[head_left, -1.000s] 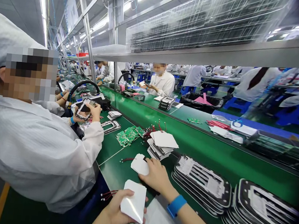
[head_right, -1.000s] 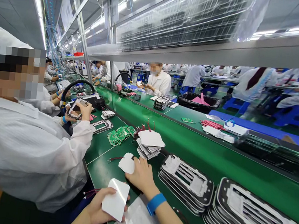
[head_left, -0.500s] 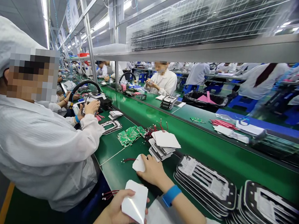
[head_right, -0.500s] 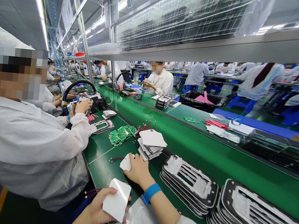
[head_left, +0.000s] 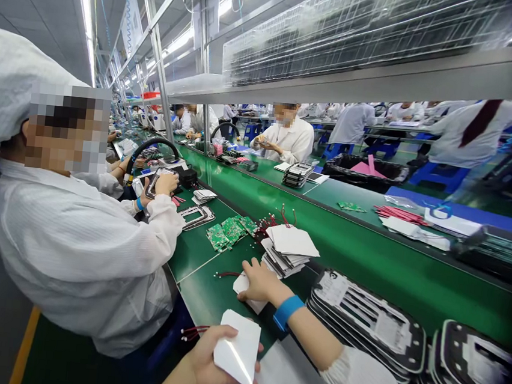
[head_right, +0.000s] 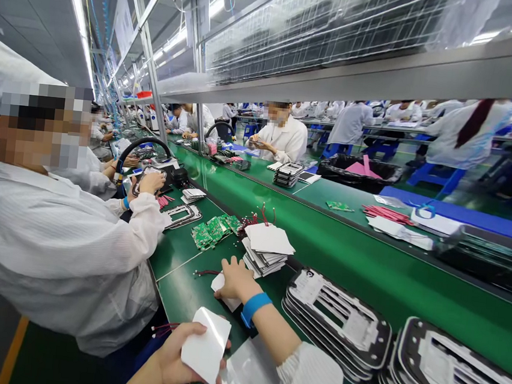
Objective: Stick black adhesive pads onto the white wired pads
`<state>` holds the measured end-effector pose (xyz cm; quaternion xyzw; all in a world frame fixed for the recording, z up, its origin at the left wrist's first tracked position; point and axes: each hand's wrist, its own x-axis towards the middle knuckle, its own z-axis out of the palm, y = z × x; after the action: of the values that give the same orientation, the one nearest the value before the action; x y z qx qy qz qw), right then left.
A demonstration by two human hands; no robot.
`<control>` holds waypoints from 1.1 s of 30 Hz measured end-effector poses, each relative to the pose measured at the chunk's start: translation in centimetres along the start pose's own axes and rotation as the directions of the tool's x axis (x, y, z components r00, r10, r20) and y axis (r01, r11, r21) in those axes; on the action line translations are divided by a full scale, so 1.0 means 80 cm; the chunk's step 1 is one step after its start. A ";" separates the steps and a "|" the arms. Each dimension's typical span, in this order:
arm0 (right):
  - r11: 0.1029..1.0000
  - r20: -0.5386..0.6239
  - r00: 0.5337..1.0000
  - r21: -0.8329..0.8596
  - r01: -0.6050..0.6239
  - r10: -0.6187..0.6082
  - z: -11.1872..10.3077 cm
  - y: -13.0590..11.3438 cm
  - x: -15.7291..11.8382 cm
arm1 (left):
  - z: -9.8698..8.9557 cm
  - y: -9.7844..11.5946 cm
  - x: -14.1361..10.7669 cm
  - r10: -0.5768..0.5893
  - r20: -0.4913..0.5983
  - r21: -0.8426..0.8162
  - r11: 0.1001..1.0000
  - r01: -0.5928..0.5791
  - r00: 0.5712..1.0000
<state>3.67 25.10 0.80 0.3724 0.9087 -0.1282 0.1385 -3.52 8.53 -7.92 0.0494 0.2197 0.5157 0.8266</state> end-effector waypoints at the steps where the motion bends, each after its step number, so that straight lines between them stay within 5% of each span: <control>1: 1.000 0.011 1.000 0.004 0.001 -0.001 -0.001 0.001 0.001 | 0.001 0.000 0.000 -0.002 0.004 0.001 1.000 0.002 1.000; 23: 1.000 0.081 0.997 0.022 0.008 -0.009 -0.003 0.002 0.004 | -0.013 0.000 0.005 -0.012 0.037 0.005 1.000 0.012 0.999; 33: 0.999 0.024 0.999 -0.030 0.030 -0.029 -0.003 -0.006 -0.007 | -0.012 -0.002 0.004 0.003 0.032 0.016 1.000 -0.004 0.999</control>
<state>3.69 24.46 1.28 0.3552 0.9142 -0.1211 0.1530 -3.68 8.57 -8.90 0.0646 0.2107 0.5147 0.8286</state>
